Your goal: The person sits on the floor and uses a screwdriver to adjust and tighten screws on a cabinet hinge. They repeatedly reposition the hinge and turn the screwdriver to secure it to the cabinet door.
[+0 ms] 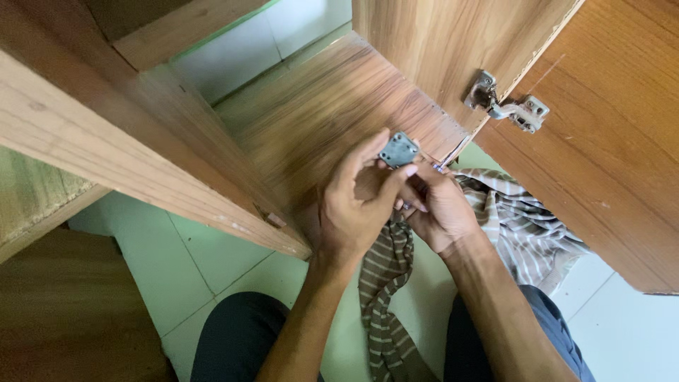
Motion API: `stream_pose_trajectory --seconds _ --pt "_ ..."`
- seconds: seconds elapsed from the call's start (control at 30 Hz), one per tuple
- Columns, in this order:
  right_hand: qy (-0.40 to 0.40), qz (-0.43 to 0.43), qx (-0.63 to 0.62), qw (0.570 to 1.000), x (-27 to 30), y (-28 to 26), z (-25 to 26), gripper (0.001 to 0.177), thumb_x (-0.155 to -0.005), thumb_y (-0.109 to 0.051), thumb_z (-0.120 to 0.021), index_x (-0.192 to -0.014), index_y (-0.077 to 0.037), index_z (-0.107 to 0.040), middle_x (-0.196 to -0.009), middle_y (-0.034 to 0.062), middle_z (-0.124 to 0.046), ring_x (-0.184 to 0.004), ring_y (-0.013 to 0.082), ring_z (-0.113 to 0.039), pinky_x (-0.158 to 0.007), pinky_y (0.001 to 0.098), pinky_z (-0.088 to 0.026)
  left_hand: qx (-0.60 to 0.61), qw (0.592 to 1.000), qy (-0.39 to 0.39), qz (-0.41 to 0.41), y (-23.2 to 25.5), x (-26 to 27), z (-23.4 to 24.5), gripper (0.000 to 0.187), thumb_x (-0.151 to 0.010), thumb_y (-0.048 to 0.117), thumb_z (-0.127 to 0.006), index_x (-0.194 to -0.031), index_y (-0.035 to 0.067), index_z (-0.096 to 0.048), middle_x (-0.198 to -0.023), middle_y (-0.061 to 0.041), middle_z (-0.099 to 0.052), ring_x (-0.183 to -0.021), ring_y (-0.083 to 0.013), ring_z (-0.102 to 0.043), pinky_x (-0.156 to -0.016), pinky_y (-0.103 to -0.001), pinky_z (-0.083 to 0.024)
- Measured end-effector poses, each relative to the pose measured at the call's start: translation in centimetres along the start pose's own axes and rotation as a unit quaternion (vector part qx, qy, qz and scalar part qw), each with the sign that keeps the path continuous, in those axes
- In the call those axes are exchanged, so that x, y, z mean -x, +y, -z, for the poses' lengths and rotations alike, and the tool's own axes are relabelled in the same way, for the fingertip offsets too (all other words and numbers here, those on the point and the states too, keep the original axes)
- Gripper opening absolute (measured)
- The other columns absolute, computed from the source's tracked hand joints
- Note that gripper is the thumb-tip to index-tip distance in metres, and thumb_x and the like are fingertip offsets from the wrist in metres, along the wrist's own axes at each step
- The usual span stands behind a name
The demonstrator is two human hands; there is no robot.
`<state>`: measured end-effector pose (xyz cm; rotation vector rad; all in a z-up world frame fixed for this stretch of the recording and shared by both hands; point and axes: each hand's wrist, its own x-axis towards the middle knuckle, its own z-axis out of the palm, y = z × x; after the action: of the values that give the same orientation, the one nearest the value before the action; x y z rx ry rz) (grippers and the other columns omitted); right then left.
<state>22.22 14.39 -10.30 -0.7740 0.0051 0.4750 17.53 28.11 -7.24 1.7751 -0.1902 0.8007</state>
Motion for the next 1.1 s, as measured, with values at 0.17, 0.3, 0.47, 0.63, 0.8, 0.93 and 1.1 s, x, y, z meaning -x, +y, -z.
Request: stream_pose_trajectory --seconds 0.17,0.3,0.47,0.63,0.8,0.93,1.1 --pt "0.025 -0.019 -0.017 0.999 0.0 0.0 -0.2 0.019 -0.101 -0.029 -0.061 -0.107 -0.012 -0.064 -0.085 -0.0016 -0.065 -0.049 0.0060 -0.033 -0.051 0.0219 -0.032 -0.058 0.996 0.017 -0.072 0.2 -0.4 0.2 0.043 -0.094 0.009 -0.083 -0.132 0.004 -0.065 -0.115 -0.012 -0.073 -0.104 -0.0173 -0.073 -0.088 -0.029 -0.062" --pt "-0.047 0.012 -0.025 0.999 0.1 0.0 -0.4 0.016 -0.107 -0.029 -0.064 -0.111 -0.014 -0.065 -0.085 -0.0041 -0.059 -0.053 0.0065 -0.035 -0.059 0.0255 -0.038 0.080 0.995 0.014 0.062 0.1 -0.5 0.2 0.043 -0.094 0.008 -0.078 -0.134 0.001 -0.063 -0.109 -0.012 -0.075 -0.099 -0.0156 -0.075 -0.084 -0.027 -0.064" --pt "0.016 0.051 0.028 0.998 -0.3 -0.1 0.0 0.016 -0.105 -0.023 -0.061 -0.113 -0.012 -0.069 -0.094 -0.0001 -0.067 -0.056 0.0065 -0.037 -0.060 0.0265 -0.039 0.174 0.975 -0.014 0.136 -0.4 -0.6 0.2 0.034 -0.099 0.006 -0.070 -0.132 -0.002 -0.063 -0.114 -0.013 -0.076 -0.101 -0.0154 -0.076 -0.089 -0.028 -0.063" --pt "0.019 0.058 0.025 0.998 -0.5 -0.2 0.4 0.017 -0.105 -0.022 -0.060 -0.114 -0.011 -0.069 -0.101 0.0059 -0.072 -0.056 0.0062 -0.036 -0.060 0.0266 -0.039 0.207 0.961 -0.020 0.181 -0.9 -0.5 0.0 0.031 -0.104 0.003 -0.060 -0.134 -0.003 -0.064 -0.121 -0.015 -0.074 -0.103 -0.0158 -0.074 -0.093 -0.028 -0.060" --pt "0.009 0.067 0.028 0.997 -0.5 -0.3 0.6 0.016 -0.106 -0.022 -0.061 -0.113 -0.010 -0.069 -0.095 0.0024 -0.070 -0.055 0.0060 -0.035 -0.060 0.0265 -0.039 0.124 0.987 -0.030 0.100 -0.8 -0.7 0.6 0.035 -0.104 0.001 -0.060 -0.139 -0.001 -0.061 -0.136 -0.014 -0.069 -0.122 -0.0220 -0.069 -0.109 -0.034 -0.055" --pt "-0.003 0.068 0.023 0.997 -0.5 -0.4 0.5 0.018 -0.105 -0.020 -0.066 -0.114 -0.006 -0.071 -0.081 -0.0029 -0.063 -0.053 0.0052 -0.035 -0.056 0.0260 -0.038 0.092 0.992 -0.076 0.027 -0.5 -0.6 0.6 0.042 -0.102 0.000 -0.065 -0.142 -0.003 -0.057 -0.141 -0.018 -0.065 -0.134 -0.0281 -0.061 -0.117 -0.040 -0.046" --pt "0.031 0.046 0.064 0.996 -0.5 -0.7 0.1 0.016 -0.101 -0.021 -0.067 -0.107 -0.006 -0.071 -0.076 -0.0030 -0.062 -0.054 0.0059 -0.042 -0.053 0.0257 -0.040 0.065 0.994 -0.065 0.052 -0.7 -0.2 0.3 0.036 -0.099 0.009 -0.072 -0.133 0.001 -0.065 -0.125 -0.016 -0.073 -0.117 -0.0245 -0.072 -0.101 -0.035 -0.058"
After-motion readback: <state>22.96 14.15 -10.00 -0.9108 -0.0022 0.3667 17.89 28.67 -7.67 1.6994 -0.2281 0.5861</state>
